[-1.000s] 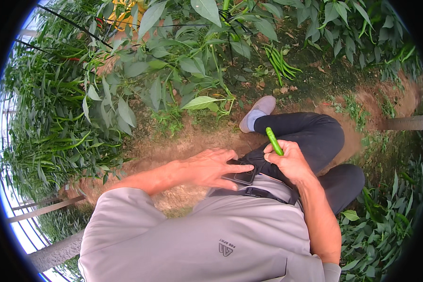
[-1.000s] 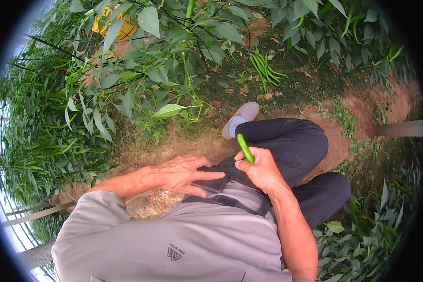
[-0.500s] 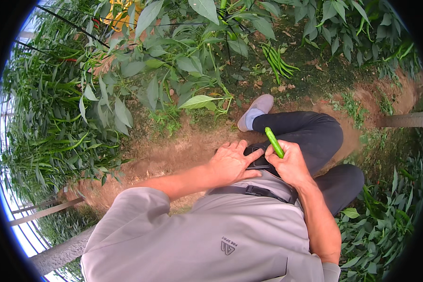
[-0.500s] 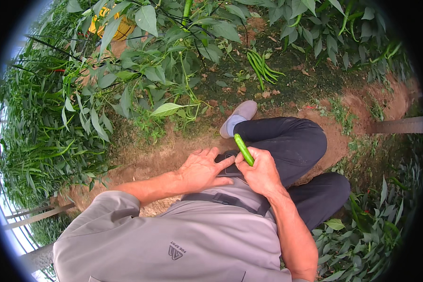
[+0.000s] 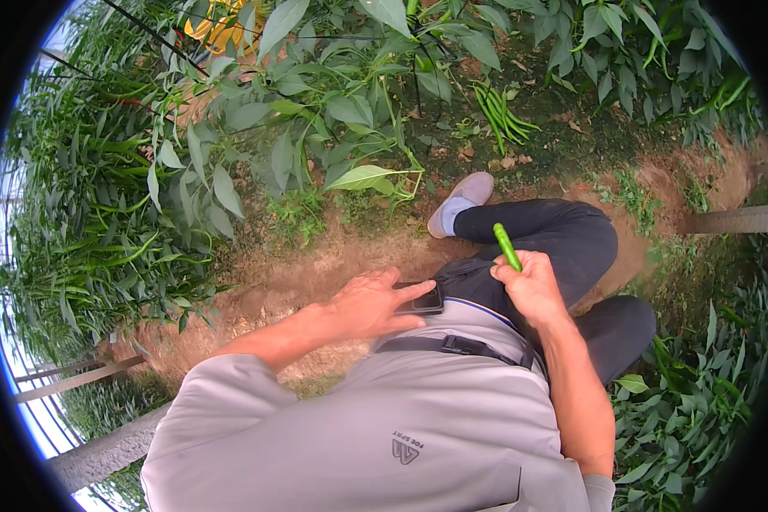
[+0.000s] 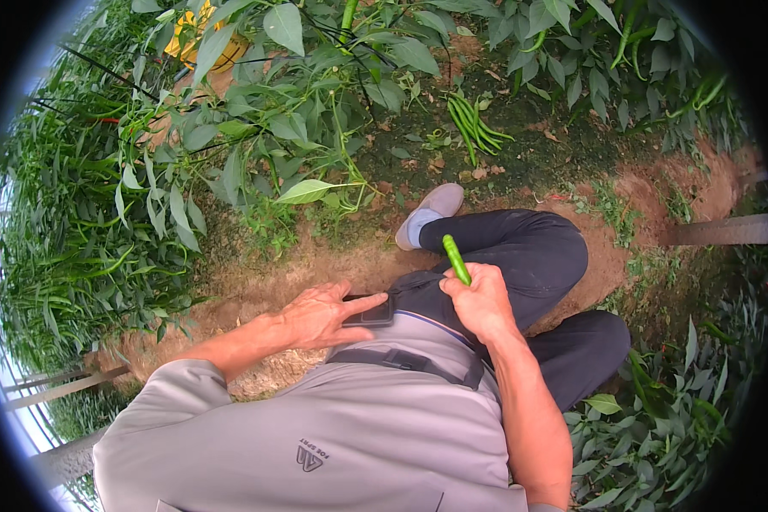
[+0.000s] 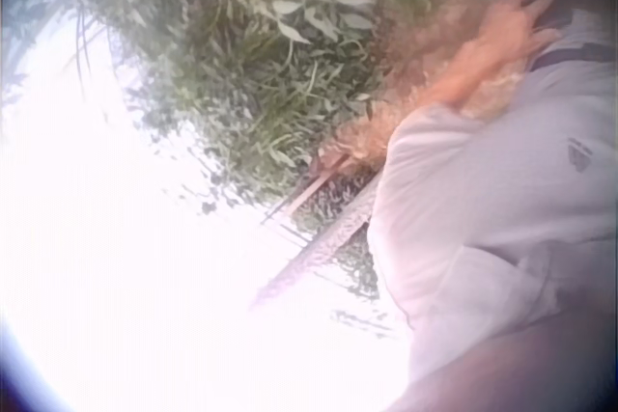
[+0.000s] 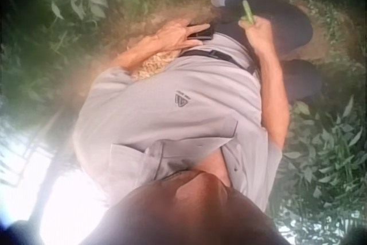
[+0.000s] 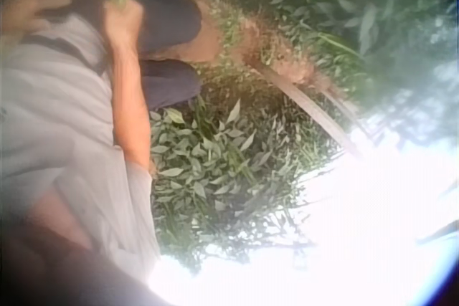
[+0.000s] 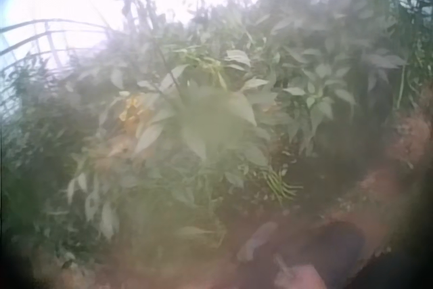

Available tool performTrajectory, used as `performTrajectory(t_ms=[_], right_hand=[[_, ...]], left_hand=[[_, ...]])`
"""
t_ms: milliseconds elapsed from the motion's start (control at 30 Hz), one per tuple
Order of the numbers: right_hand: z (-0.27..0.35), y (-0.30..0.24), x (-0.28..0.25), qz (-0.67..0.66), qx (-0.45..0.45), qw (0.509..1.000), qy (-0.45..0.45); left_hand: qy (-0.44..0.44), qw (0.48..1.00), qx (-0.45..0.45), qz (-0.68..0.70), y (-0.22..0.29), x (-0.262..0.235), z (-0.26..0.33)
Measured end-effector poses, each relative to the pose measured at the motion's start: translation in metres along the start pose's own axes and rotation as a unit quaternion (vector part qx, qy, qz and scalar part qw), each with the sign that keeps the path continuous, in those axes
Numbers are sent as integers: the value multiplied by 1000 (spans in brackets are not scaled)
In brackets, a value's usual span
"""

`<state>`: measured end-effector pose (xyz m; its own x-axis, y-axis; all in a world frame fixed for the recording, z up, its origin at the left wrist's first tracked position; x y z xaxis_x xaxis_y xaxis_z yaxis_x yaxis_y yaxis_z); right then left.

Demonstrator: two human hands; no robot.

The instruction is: The person harvests green chili peppers from plants in a greenhouse by hand. They reach into the foliage, pull peppers from the stems, and gather them into a growing bundle held in one hand while continuing to pick more.

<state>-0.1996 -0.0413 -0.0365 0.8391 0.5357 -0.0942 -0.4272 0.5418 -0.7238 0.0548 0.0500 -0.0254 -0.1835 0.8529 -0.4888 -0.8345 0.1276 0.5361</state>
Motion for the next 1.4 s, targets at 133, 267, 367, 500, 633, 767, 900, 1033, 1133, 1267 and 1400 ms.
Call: performTrajectory(t_ms=[133, 267, 367, 500, 633, 767, 900, 1033, 1133, 1267, 1400], right_hand=[[4, -11, -5, -154, 23, 986, -57], [-8, -23, -12, -32, -78, 996, -37], [-17, -14, -16, 68, -69, 995, -6], [-15, -5, -15, 115, -61, 992, 1], [-2, -19, -9, 182, -82, 979, 36], [13, -40, 13, 364, -254, 892, 90], [6, -30, 47, 518, -154, 833, -121], [1, -35, 58, 613, -131, 763, -157], [4, -46, 50, 650, -112, 729, -186], [17, -63, 37, 552, -173, 783, -227], [24, -65, 32, 415, -141, 856, -273]], left_hand=[[3, 999, 25, -20, -3, -1, 15], [-10, 1000, 24, -17, -6, -5, 12], [-3, 998, 55, 28, -4, -7, -2], [27, 994, 102, -43, -4, -10, -25], [-22, 985, 156, -67, -17, -23, -46], [-24, 987, 151, -39, -28, -23, -56], [-59, 993, 105, -4, -46, -6, -51], [16, 992, 128, -7, -51, 6, -40], [-4, 992, 130, 10, -46, 6, -38], [-32, 989, 148, 1, -36, -5, -30], [-7, 972, 234, -35, -31, -14, -23]])
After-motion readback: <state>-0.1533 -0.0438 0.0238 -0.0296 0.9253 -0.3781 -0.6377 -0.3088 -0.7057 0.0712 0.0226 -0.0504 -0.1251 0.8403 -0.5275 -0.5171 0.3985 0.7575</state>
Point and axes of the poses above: each hand's wrist, its own z-axis away from the middle knuckle, its own x-axis out of the palm, y = z × x, the point moved 3 cm from there along -z, towards the middle knuckle, and after that the axes turned 11 degrees about -y, right-handed, at the moved point
